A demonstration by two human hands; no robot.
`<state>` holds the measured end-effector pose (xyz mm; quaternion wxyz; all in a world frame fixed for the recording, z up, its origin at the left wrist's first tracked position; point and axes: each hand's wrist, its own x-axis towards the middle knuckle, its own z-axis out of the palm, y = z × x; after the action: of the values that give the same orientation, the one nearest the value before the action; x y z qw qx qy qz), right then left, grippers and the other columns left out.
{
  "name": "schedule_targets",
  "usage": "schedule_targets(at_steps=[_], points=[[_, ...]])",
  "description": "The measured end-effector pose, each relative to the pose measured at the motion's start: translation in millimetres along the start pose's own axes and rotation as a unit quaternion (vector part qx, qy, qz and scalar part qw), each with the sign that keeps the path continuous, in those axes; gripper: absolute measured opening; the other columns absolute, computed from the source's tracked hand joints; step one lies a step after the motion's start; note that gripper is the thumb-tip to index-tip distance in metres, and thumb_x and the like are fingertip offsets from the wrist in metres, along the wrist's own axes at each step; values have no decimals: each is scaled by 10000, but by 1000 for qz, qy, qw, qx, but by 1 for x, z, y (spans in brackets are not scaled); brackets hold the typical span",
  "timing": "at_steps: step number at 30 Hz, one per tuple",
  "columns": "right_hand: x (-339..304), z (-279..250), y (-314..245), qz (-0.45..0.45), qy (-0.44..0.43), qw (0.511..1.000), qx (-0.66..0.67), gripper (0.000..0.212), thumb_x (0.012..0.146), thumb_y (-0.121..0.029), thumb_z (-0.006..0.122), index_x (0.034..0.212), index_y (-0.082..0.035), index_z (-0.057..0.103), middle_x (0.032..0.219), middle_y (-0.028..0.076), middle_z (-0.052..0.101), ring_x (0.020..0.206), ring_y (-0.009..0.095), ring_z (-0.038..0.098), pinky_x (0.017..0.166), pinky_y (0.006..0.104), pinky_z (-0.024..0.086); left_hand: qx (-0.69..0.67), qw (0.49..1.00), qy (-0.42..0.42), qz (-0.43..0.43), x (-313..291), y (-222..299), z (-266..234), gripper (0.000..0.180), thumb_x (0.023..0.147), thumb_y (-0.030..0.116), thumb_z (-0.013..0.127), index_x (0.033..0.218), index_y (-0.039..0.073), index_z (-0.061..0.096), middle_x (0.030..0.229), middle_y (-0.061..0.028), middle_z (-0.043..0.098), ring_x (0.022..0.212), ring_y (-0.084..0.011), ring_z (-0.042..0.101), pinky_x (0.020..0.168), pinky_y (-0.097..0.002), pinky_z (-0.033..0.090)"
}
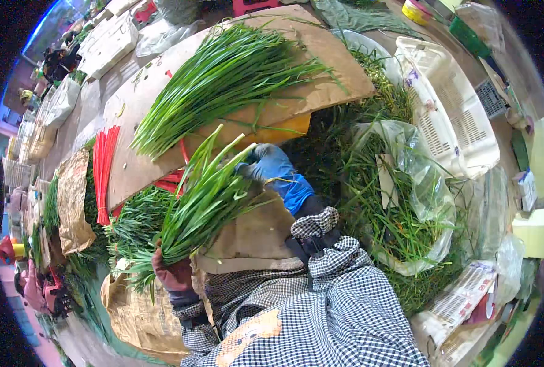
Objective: The person sorts chives by hand, gathering them into bundles and securing each bundle with a red strap.
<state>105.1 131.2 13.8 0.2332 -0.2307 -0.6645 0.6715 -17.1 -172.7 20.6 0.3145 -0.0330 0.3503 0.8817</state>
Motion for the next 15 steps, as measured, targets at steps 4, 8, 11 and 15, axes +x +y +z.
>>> schedule_targets(at_steps=[4, 8, 11, 15], points=[[-11, -2, -1, 19, 19, 1000, 13, 138, 723, -113, 692, 825, -27, 657, 774, 69, 648, 671, 144, 607, 636, 309, 491, -26, 999, -17, -34, 2, 3, -7, 282, 842, 200, 512, 1072, 57, 588, 1089, -126, 604, 973, -255, 595, 845, -423, 489], [-11, -3, 11, -86, 54, 987, -126, 174, 681, -42, 648, 852, -9, 645, 823, 109, 624, 796, 226, 601, 743, 317, 474, -20, 999, -10, -38, 4, 3, -10, 296, 845, 163, 503, 1124, 75, 550, 1129, -125, 581, 1016, -258, 573, 834, -415, 495], [-13, -9, 5, -82, 82, 978, -172, 200, 654, -90, 678, 845, -36, 649, 840, 115, 621, 803, 259, 606, 726, 342, 476, -40, 996, -39, -72, 5, 8, -14, 283, 848, 152, 498, 1113, 68, 552, 1121, -119, 585, 1013, -256, 574, 840, -422, 491], [-12, -11, 5, -87, 104, 964, -230, 209, 641, -127, 700, 828, -52, 641, 830, 119, 620, 793, 282, 606, 714, 356, 481, -23, 998, -37, -53, 1, 10, -6, 277, 849, 149, 495, 1108, 70, 553, 1116, -113, 588, 1015, -253, 573, 854, -421, 480]])
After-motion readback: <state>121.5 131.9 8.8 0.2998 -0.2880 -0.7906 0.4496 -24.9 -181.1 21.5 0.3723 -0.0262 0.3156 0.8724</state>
